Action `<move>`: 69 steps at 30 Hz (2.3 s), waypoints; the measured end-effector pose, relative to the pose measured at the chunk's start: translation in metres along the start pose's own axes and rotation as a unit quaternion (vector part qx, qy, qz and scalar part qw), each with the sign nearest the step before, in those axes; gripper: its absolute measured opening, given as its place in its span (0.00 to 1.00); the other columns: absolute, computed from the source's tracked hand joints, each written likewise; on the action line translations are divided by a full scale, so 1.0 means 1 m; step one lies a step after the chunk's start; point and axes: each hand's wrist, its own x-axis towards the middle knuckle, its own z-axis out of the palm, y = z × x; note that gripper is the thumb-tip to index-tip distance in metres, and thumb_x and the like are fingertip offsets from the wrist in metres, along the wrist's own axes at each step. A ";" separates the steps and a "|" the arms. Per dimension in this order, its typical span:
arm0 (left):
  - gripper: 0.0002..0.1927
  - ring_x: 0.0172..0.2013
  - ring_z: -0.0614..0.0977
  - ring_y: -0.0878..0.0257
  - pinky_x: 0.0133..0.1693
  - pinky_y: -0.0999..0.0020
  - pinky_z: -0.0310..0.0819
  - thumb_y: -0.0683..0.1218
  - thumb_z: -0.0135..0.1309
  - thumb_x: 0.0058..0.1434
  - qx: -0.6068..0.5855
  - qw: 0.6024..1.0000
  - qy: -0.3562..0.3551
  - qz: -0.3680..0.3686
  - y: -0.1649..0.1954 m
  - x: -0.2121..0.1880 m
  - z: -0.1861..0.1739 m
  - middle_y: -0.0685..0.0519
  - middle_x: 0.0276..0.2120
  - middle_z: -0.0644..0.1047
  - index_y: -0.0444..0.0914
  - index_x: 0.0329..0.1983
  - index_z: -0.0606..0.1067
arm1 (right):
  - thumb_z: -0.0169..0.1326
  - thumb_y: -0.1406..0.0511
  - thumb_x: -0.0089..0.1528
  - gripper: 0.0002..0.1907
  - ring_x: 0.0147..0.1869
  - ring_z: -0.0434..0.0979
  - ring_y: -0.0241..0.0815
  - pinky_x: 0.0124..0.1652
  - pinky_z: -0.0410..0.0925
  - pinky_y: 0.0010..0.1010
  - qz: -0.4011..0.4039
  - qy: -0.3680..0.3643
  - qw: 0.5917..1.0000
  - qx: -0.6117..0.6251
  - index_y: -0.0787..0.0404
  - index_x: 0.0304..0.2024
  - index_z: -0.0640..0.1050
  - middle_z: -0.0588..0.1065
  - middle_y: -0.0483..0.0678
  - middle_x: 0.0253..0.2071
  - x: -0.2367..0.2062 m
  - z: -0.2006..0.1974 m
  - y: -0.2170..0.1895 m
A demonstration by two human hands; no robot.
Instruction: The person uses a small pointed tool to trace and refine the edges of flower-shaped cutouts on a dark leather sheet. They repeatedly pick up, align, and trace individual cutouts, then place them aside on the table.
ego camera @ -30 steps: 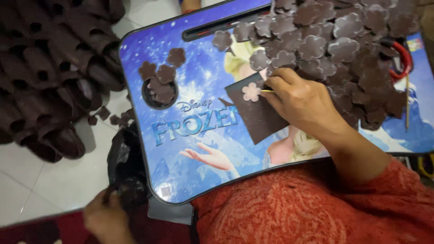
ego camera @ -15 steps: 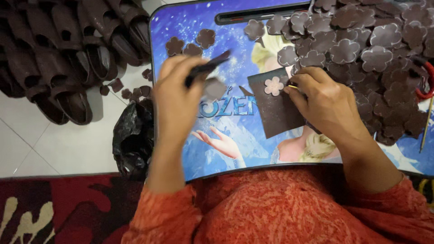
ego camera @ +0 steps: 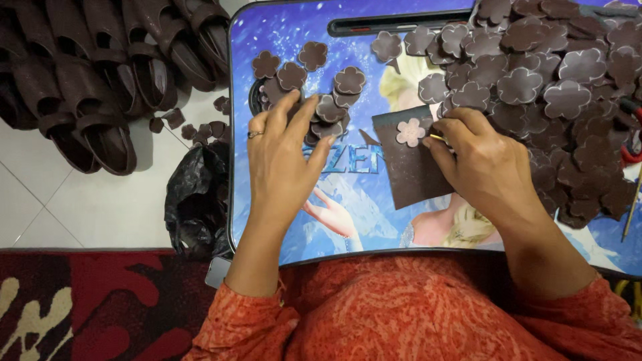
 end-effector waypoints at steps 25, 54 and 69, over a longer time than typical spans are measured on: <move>0.06 0.43 0.82 0.50 0.54 0.52 0.68 0.46 0.57 0.69 -0.007 0.992 0.049 0.115 -0.001 0.064 0.044 0.50 0.40 0.81 0.40 0.46 0.80 | 0.66 0.62 0.62 0.18 0.38 0.81 0.51 0.34 0.74 0.37 0.012 -0.018 0.996 0.090 0.61 0.51 0.77 0.75 0.50 0.47 0.010 0.011 -0.019; 0.07 0.36 0.84 0.57 0.44 0.57 0.68 0.49 0.57 0.65 -0.183 0.982 -0.055 0.003 0.051 -0.001 0.080 0.56 0.32 0.83 0.43 0.42 0.77 | 0.62 0.78 0.67 0.07 0.41 0.77 0.29 0.37 0.69 0.20 0.066 0.093 0.964 0.239 0.70 0.44 0.76 0.78 0.48 0.39 0.003 -0.007 0.009; 0.25 0.41 0.77 0.55 0.47 0.55 0.66 0.56 0.65 0.56 -0.122 0.987 -0.092 0.053 0.047 -0.011 0.055 0.54 0.36 0.76 0.46 0.56 0.77 | 0.60 0.70 0.66 0.04 0.39 0.77 0.20 0.38 0.72 0.17 0.185 -0.009 0.881 0.435 0.61 0.44 0.80 0.79 0.40 0.37 0.004 -0.009 0.008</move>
